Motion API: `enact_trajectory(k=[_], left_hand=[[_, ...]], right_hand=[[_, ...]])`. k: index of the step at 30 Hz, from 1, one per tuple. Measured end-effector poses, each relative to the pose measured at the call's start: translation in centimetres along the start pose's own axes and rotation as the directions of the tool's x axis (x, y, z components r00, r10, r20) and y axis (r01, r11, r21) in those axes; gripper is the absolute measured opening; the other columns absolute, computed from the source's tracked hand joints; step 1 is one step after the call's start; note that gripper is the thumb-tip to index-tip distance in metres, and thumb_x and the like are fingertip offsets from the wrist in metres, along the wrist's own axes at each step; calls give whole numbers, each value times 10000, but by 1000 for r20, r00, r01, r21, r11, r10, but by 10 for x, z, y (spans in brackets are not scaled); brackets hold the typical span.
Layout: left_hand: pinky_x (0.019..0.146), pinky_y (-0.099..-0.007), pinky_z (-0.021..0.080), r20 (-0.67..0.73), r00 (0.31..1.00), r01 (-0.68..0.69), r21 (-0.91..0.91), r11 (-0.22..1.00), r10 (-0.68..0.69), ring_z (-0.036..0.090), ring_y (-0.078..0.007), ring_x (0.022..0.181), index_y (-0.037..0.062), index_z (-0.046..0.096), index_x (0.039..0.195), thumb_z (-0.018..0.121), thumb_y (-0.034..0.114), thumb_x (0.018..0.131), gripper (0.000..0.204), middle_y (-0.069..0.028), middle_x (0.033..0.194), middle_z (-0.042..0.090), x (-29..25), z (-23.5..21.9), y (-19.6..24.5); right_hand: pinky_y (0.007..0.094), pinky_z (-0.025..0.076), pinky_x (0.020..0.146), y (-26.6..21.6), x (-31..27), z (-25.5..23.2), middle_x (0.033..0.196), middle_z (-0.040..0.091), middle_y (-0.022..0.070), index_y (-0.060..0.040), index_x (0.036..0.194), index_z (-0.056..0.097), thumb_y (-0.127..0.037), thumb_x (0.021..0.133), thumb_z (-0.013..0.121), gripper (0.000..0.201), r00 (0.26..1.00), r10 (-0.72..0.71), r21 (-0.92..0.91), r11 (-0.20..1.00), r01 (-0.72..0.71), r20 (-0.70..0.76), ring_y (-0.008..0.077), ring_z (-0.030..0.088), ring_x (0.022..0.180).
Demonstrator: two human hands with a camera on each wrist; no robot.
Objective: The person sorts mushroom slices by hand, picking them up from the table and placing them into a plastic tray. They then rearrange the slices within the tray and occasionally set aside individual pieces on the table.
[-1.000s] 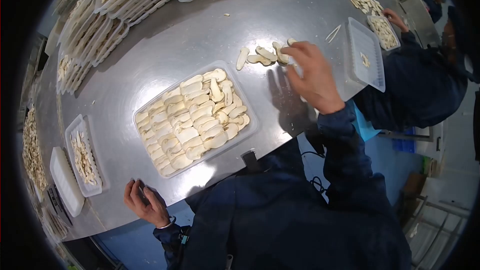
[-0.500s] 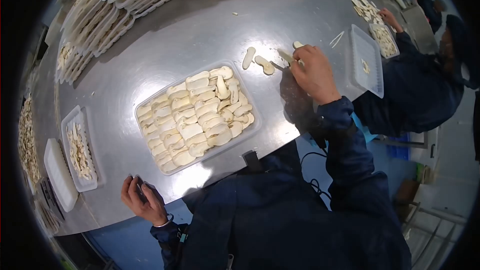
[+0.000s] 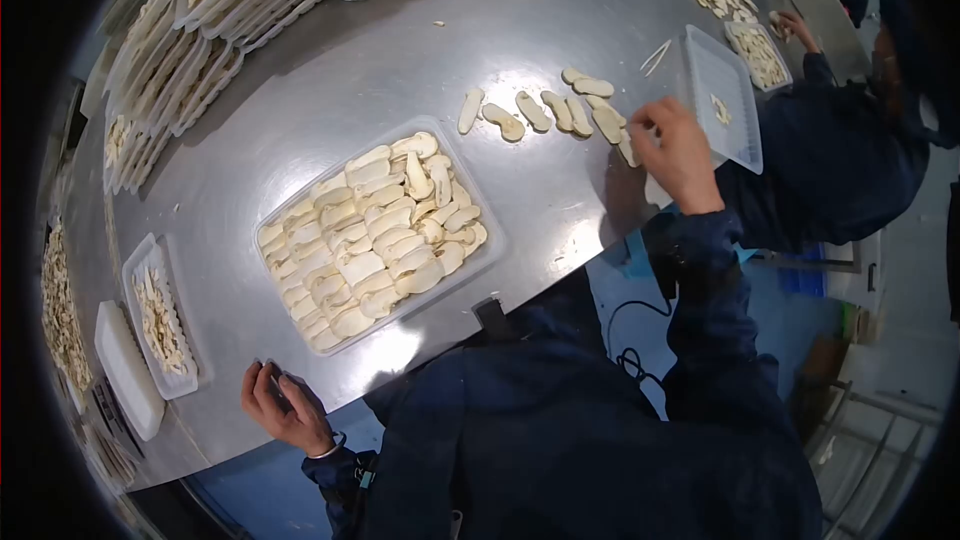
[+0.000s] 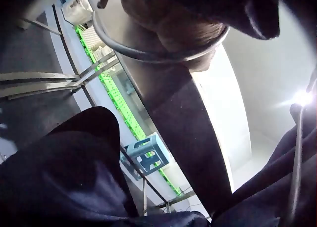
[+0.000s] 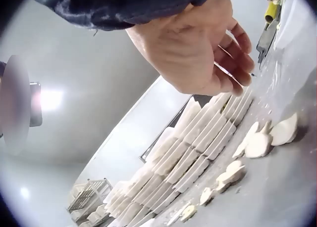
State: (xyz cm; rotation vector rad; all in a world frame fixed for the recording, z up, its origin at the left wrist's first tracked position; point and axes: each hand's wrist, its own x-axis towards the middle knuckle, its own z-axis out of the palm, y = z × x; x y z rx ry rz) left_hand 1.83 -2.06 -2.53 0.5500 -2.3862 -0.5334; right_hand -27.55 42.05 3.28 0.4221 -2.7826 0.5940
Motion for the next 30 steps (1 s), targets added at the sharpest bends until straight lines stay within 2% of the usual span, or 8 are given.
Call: enact_trajectory(k=[2, 5, 9, 15, 20, 23, 27, 30], left_hand=[[924, -350, 509, 13, 1000, -9, 26, 1000, 9, 562, -275, 1104, -57, 610, 1114, 536, 58, 962, 205, -174, 1222, 531, 0, -1, -2], [926, -349, 515, 14, 1000, 12, -28, 1000, -12, 564, -272, 1102, -59, 606, 1119, 537, 62, 963, 210, -176, 1224, 523, 0, 0, -2], [932, -345, 520, 9, 999, 32, -56, 998, -31, 565, -265, 1101, -59, 604, 1124, 540, 65, 964, 213, -176, 1235, 509, -2, 1, -6], [950, -370, 497, 12, 999, 38, -24, 999, -37, 545, -300, 1130, -59, 612, 1117, 548, 65, 937, 228, -184, 1228, 520, -2, 0, -5], [938, -355, 511, 25, 1000, 14, -1, 1000, -14, 561, -273, 1115, -53, 609, 1127, 541, 72, 959, 220, -170, 1246, 511, -2, -1, -9], [932, -346, 521, 9, 1000, 19, 0, 1000, -19, 572, -255, 1105, -52, 605, 1135, 538, 78, 973, 218, -161, 1253, 505, -3, 0, -7], [934, -347, 519, 25, 1000, 16, -5, 1000, -16, 573, -256, 1103, -53, 605, 1137, 537, 77, 971, 222, -163, 1249, 508, -3, -1, -8], [933, -345, 518, 7, 999, 44, -68, 997, -43, 569, -257, 1107, -52, 607, 1133, 534, 79, 969, 222, -164, 1248, 510, -2, 1, -5]], right_hand=[[445, 470, 787, -24, -4, 8, 936, 601, 187, -1, 910, 642, -185, 788, 669, 223, 999, -4, 87, 996, 0, 46, 373, 584, 905], [442, 465, 811, -46, 0, 19, 962, 599, 171, 13, 933, 628, -200, 788, 673, 262, 994, -100, -31, 994, 102, 50, 344, 576, 953], [451, 465, 788, -42, 9, 28, 951, 606, 171, 13, 896, 627, -197, 797, 659, 234, 991, -48, -143, 988, 66, 121, 347, 578, 930], [465, 471, 685, -15, 17, 17, 824, 621, 169, -15, 778, 647, -182, 816, 629, 172, 997, 71, -1, 997, -71, -33, 388, 606, 773], [439, 496, 728, 6, 64, 0, 821, 638, 168, -30, 906, 703, -199, 826, 634, 200, 966, 253, 29, 966, -255, 50, 363, 634, 810], [432, 504, 754, 20, 71, 10, 870, 648, 160, -45, 1000, 692, -192, 830, 636, 232, 992, 4, -174, 984, -26, -124, 350, 640, 843], [406, 483, 723, 12, 62, 23, 959, 616, 128, -65, 1064, 652, -146, 834, 628, 245, 993, -83, -15, 996, 84, 87, 304, 611, 799], [412, 485, 739, 14, 59, 34, 965, 598, 144, -34, 989, 623, -129, 818, 632, 196, 992, -68, -60, 995, 75, 103, 314, 615, 819]])
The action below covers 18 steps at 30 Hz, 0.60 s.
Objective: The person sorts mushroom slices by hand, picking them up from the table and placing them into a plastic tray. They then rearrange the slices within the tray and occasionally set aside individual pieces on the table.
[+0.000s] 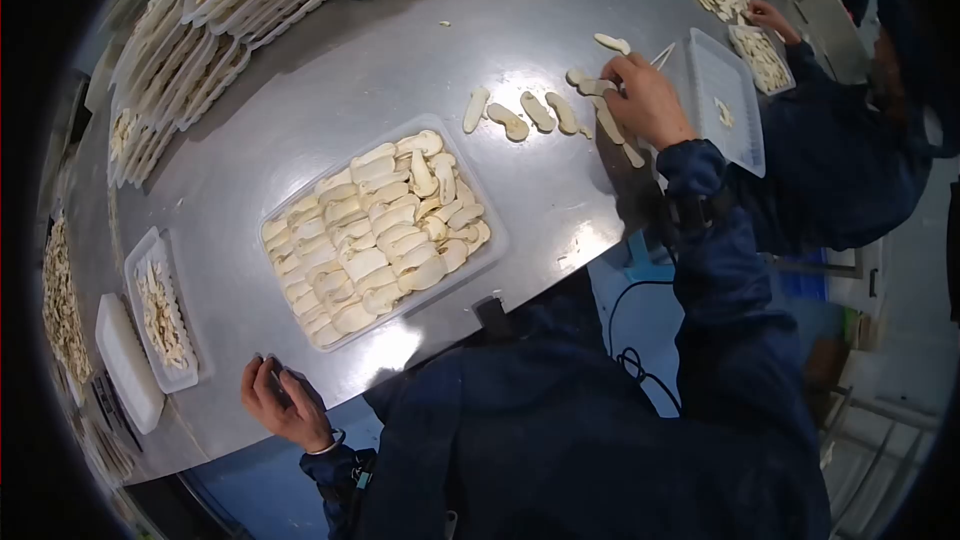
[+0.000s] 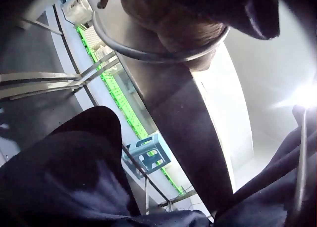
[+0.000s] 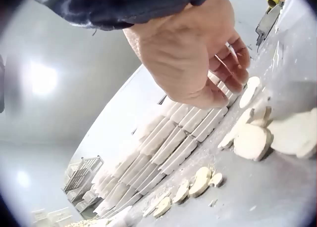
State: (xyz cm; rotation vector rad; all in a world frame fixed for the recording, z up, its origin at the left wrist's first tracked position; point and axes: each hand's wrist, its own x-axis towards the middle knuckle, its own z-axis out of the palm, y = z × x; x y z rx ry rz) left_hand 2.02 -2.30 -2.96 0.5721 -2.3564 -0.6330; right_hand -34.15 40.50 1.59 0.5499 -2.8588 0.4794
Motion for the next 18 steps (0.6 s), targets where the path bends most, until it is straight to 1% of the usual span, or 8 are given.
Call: enact_trajectory(k=[2, 5, 8, 11, 12, 15, 16, 18], left_hand=[[935, -348, 514, 6, 1000, -27, 66, 997, 27, 568, -263, 1110, -52, 608, 1129, 533, 78, 967, 221, -168, 1247, 513, 1, -2, 0], [937, -354, 510, 15, 999, -39, 92, 995, 38, 566, -274, 1112, -52, 609, 1126, 534, 78, 965, 220, -174, 1244, 517, 1, -2, -2], [936, -357, 507, 8, 999, -31, 75, 997, 31, 567, -283, 1108, -51, 610, 1126, 538, 79, 963, 220, -178, 1243, 520, -1, -3, -2], [935, -359, 505, 11, 999, -34, 49, 998, 33, 566, -286, 1106, -47, 613, 1128, 543, 78, 961, 220, -180, 1238, 525, 1, -1, 0], [935, -360, 504, 6, 1000, -28, 47, 998, 28, 566, -287, 1106, -46, 614, 1128, 545, 78, 959, 220, -180, 1236, 527, 1, -2, 0], [933, -362, 502, -12, 1000, -3, -3, 1000, 3, 562, -291, 1108, -45, 618, 1123, 551, 75, 955, 217, -181, 1225, 536, 0, 0, 0], [933, -361, 503, -10, 1000, -5, 5, 1000, 5, 560, -290, 1109, -46, 619, 1121, 551, 74, 954, 217, -180, 1222, 537, 0, 0, 1], [933, -361, 504, -4, 1000, -15, 22, 1000, 15, 558, -288, 1111, -48, 621, 1117, 552, 73, 952, 215, -177, 1216, 541, 2, -1, 2]], right_hand=[[450, 478, 806, -5, -1, -2, 989, 590, 167, -21, 903, 595, -108, 826, 617, 118, 994, 97, 38, 994, -99, 52, 386, 592, 936], [439, 488, 776, 8, -4, 1, 946, 627, 164, -21, 933, 625, -118, 820, 626, 149, 996, 84, 101, 991, -87, 26, 375, 619, 898], [428, 501, 749, 18, -9, -15, 886, 665, 161, -25, 967, 655, -129, 810, 639, 189, 971, 234, 273, 932, -240, 53, 368, 646, 845], [419, 514, 728, 36, -8, -26, 859, 687, 156, -36, 986, 677, -146, 807, 645, 212, 939, 326, 176, 936, -304, -109, 351, 665, 809], [422, 511, 718, 34, -11, -24, 855, 678, 154, -32, 961, 671, -156, 810, 643, 197, 948, 208, 40, 978, -204, -241, 352, 657, 792], [428, 506, 716, 22, -24, -26, 859, 664, 156, -20, 933, 664, -164, 810, 645, 191, 960, 71, 4, 997, -72, -269, 354, 648, 791], [440, 493, 716, 8, -30, -32, 851, 639, 163, -8, 895, 650, -170, 805, 656, 185, 977, 179, 101, 981, -167, -119, 361, 633, 805], [444, 488, 712, -7, -44, -33, 842, 626, 167, -9, 876, 646, -178, 804, 661, 184, 988, 147, 25, 989, -146, -43, 361, 626, 813]])
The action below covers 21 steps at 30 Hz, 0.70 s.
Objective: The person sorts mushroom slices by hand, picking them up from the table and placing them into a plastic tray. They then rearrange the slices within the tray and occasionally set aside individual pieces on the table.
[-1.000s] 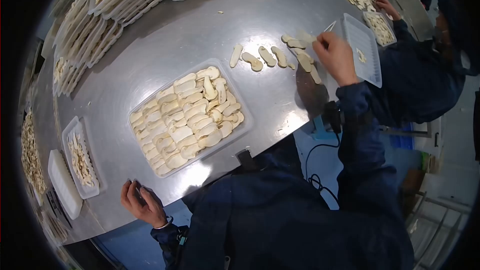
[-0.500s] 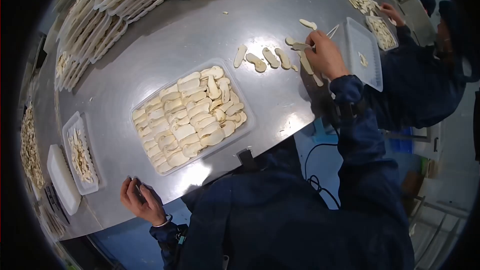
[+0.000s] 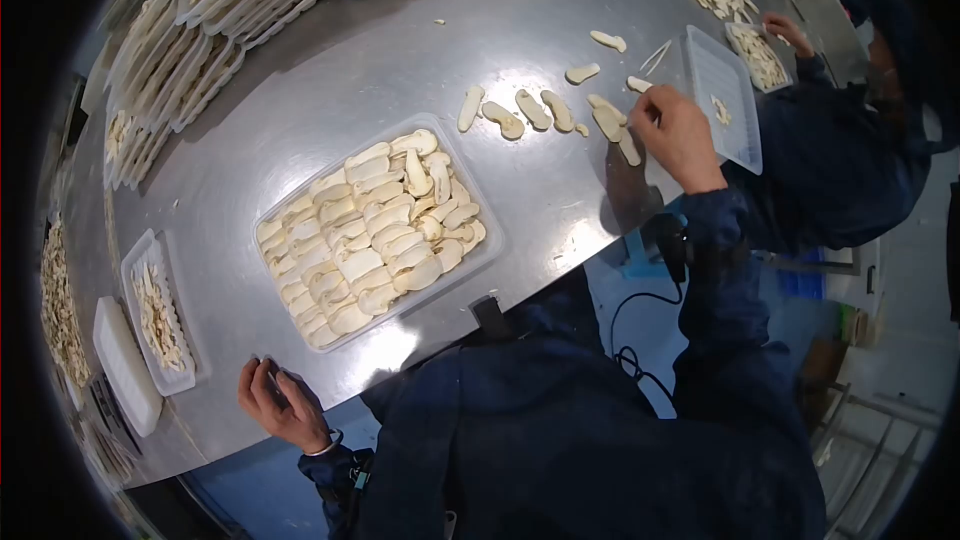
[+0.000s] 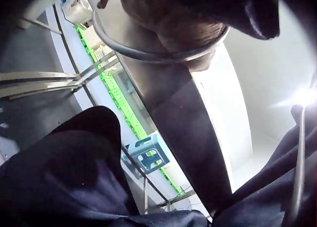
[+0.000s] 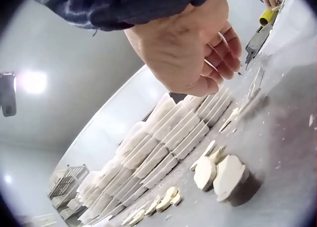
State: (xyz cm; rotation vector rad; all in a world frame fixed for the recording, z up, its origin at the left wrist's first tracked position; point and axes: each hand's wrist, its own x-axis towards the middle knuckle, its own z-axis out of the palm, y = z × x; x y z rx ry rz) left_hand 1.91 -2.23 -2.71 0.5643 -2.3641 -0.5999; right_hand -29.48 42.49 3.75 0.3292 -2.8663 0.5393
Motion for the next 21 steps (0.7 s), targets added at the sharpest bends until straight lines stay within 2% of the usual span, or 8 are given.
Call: enact_trajectory(k=[2, 5, 11, 14, 17, 20, 21], left_hand=[[928, -358, 507, 13, 1000, -25, 63, 998, 24, 560, -285, 1107, -49, 622, 1113, 550, 75, 952, 215, -175, 1216, 540, 1, -2, 0], [928, -358, 508, 15, 999, -34, 87, 996, 32, 561, -285, 1106, -48, 623, 1112, 549, 80, 952, 218, -173, 1215, 540, 1, -2, -1], [933, -359, 509, 14, 1000, -24, 90, 996, 23, 562, -284, 1108, -46, 622, 1113, 548, 78, 950, 218, -170, 1223, 536, 0, -2, -2], [930, -357, 512, 16, 999, -30, 94, 995, 29, 565, -279, 1104, -45, 622, 1108, 548, 76, 950, 213, -169, 1228, 533, 0, -2, -4], [926, -356, 514, 22, 999, -42, 113, 993, 39, 567, -278, 1102, -45, 622, 1106, 548, 79, 952, 210, -169, 1228, 532, 0, -3, -4], [923, -353, 517, 21, 999, -30, 96, 995, 28, 568, -275, 1101, -46, 620, 1109, 547, 82, 956, 213, -168, 1229, 529, 0, -2, -5], [921, -351, 517, 22, 1000, -24, 82, 996, 23, 568, -273, 1101, -47, 618, 1111, 547, 83, 957, 214, -168, 1230, 528, 0, -2, -5]], right_hand=[[459, 476, 702, -16, -13, -3, 816, 610, 175, -9, 839, 635, -189, 798, 669, 188, 1000, 11, -65, 998, -9, 30, 371, 614, 801], [462, 474, 711, -16, -21, 8, 830, 606, 181, -3, 847, 629, -186, 795, 668, 194, 999, 33, -18, 999, -33, 9, 376, 606, 815], [460, 458, 731, -24, -23, 24, 835, 573, 172, -12, 846, 590, -161, 792, 671, 177, 995, -79, -57, 995, 75, -54, 368, 574, 816], [459, 451, 727, -22, -25, 30, 822, 557, 161, -17, 824, 572, -134, 798, 665, 151, 988, -116, 21, 993, 118, -103, 361, 565, 804], [422, 468, 707, -26, -28, 25, 836, 588, 162, -4, 842, 575, -96, 809, 638, 116, 992, -99, 103, 989, 106, -74, 336, 590, 787], [375, 486, 686, -44, -33, 8, 852, 622, 165, 4, 892, 593, -76, 816, 622, 114, 993, 8, 279, 959, -41, 120, 301, 616, 757], [368, 489, 682, -45, -34, 10, 853, 628, 165, 2, 910, 600, -71, 817, 618, 119, 993, -27, 302, 953, -10, 116, 294, 620, 744]])
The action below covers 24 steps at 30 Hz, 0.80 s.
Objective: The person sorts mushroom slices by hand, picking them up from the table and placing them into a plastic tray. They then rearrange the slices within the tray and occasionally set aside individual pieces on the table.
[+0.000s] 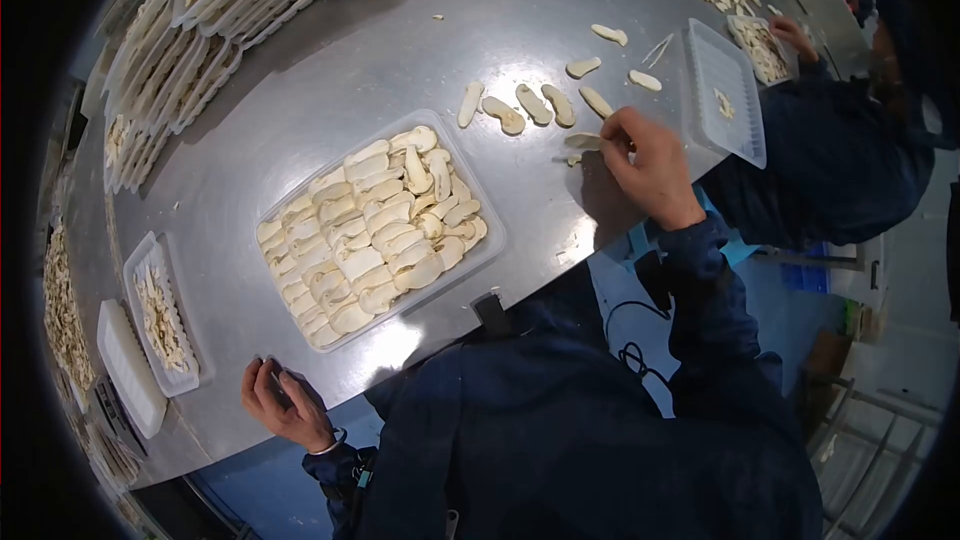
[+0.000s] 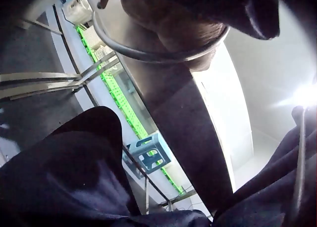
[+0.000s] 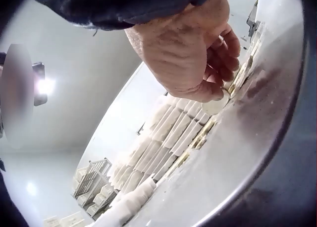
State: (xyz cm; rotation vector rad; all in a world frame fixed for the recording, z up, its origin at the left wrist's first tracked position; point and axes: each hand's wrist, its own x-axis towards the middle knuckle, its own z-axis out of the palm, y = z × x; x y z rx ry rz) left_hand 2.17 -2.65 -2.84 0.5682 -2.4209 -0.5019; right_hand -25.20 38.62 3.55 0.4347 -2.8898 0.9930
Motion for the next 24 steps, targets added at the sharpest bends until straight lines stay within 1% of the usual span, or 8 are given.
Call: enact_trajectory(k=[2, 5, 7, 10, 14, 17, 20, 24], left_hand=[[920, -346, 518, 2, 1000, -27, 19, 999, 27, 567, -265, 1100, -50, 615, 1116, 544, 82, 960, 215, -166, 1234, 523, 0, 0, -1], [919, -339, 515, -7, 1000, -22, -3, 1000, 22, 565, -255, 1098, -52, 612, 1120, 539, 76, 965, 214, -164, 1240, 516, 0, 0, 2], [920, -336, 512, -14, 1000, 4, -50, 999, -5, 564, -251, 1095, -53, 611, 1122, 538, 72, 967, 213, -164, 1243, 513, 0, 1, 2], [922, -331, 507, -10, 1000, 24, -88, 996, -25, 564, -249, 1092, -53, 611, 1123, 538, 70, 968, 211, -164, 1243, 513, -2, 3, 0], [920, -331, 502, -11, 1000, 0, -47, 999, -1, 561, -252, 1094, -54, 614, 1116, 542, 71, 966, 209, -165, 1233, 521, -1, 2, 0], [918, -339, 498, -9, 1000, 5, -36, 999, -5, 560, -262, 1097, -55, 617, 1110, 545, 73, 961, 209, -168, 1219, 531, 0, 1, 3], [916, -347, 495, -10, 1000, -1, -26, 1000, 1, 561, -271, 1095, -54, 620, 1109, 547, 77, 956, 215, -171, 1214, 538, 1, 0, 4], [931, -355, 485, -12, 1000, 18, -46, 999, -18, 559, -276, 1104, -48, 622, 1121, 546, 87, 956, 226, -170, 1224, 540, 0, 1, 4]], right_hand=[[353, 497, 674, -1, -1, 5, 855, 639, 165, -3, 945, 612, -62, 821, 611, 138, 997, -70, 41, 997, 70, 11, 280, 627, 718], [366, 497, 677, -1, 1, 6, 853, 630, 142, -21, 971, 623, -56, 824, 609, 152, 977, -92, 14, 995, 96, -193, 289, 621, 712], [370, 490, 669, 12, 0, -1, 848, 620, 136, -31, 950, 629, -53, 826, 605, 128, 955, -68, -63, 997, 52, -287, 307, 618, 732], [386, 479, 656, 35, -10, -16, 838, 611, 142, -32, 914, 634, -60, 828, 602, 96, 946, 0, -169, 984, -58, -324, 327, 609, 731], [405, 472, 654, 57, -28, -20, 833, 596, 147, -22, 906, 637, -59, 833, 591, 93, 971, 60, -285, 950, -127, -233, 331, 598, 723], [410, 472, 655, 53, -30, -10, 849, 601, 144, -21, 914, 638, -72, 831, 600, 105, 948, -10, -235, 970, -69, -319, 329, 605, 739], [415, 477, 666, 38, -25, -7, 864, 609, 146, -28, 938, 645, -85, 825, 612, 131, 971, 51, -174, 980, -94, -234, 332, 614, 755], [416, 484, 683, 40, -23, -6, 863, 613, 147, -42, 966, 652, -94, 814, 625, 162, 985, 73, -204, 973, -105, -159, 334, 619, 760]])
